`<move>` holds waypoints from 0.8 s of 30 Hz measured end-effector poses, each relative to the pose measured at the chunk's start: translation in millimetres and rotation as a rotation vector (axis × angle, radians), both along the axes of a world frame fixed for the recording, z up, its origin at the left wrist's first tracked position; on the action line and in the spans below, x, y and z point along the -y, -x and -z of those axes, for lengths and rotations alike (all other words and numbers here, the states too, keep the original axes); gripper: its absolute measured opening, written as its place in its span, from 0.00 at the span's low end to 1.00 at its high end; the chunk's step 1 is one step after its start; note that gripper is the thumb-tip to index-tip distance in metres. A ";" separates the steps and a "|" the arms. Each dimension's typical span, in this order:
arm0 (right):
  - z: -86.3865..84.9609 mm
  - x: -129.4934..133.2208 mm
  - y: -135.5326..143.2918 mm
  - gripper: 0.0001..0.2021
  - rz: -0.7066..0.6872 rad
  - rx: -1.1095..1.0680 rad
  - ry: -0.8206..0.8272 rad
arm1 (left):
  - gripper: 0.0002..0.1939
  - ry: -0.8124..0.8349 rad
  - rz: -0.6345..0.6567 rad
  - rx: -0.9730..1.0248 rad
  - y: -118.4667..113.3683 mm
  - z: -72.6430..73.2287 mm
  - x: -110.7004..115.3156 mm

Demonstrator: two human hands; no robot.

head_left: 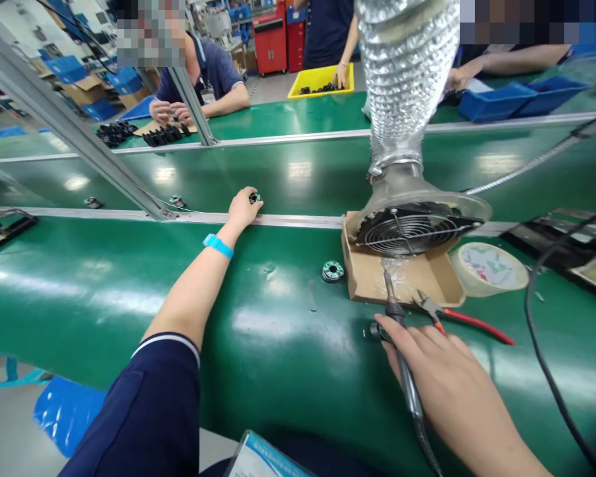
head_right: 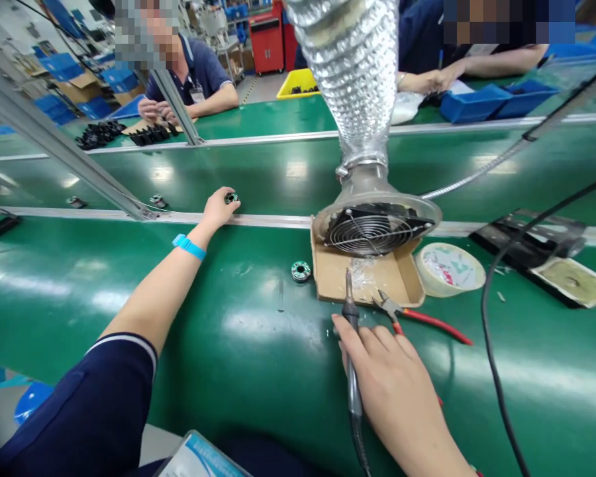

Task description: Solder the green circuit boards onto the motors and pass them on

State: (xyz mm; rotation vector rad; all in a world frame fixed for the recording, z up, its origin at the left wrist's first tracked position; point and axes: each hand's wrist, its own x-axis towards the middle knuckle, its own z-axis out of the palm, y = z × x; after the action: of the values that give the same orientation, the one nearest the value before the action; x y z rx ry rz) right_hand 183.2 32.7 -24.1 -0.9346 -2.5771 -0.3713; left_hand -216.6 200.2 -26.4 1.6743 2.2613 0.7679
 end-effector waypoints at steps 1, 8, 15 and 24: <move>-4.0 0.5 -1.7 0.13 0.007 -0.031 0.008 | 0.19 0.009 0.078 0.018 -11.1 1.5 8.7; -12.6 7.0 -28.6 0.19 0.101 -0.411 0.165 | 0.29 0.026 0.460 0.247 -85.9 13.6 93.5; 7.3 28.9 -51.5 0.14 0.305 -0.995 0.508 | 0.10 0.041 0.445 1.094 -138.5 5.1 153.7; 11.0 32.8 -55.0 0.06 0.353 -1.248 0.797 | 0.09 -0.005 0.623 0.691 -203.4 13.4 164.9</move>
State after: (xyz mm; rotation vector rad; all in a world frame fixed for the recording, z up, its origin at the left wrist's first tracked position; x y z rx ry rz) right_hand 238.2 -0.1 -35.1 -1.2722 -1.3281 0.9453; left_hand -13.2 35.3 -39.8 1.6294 1.1934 0.9766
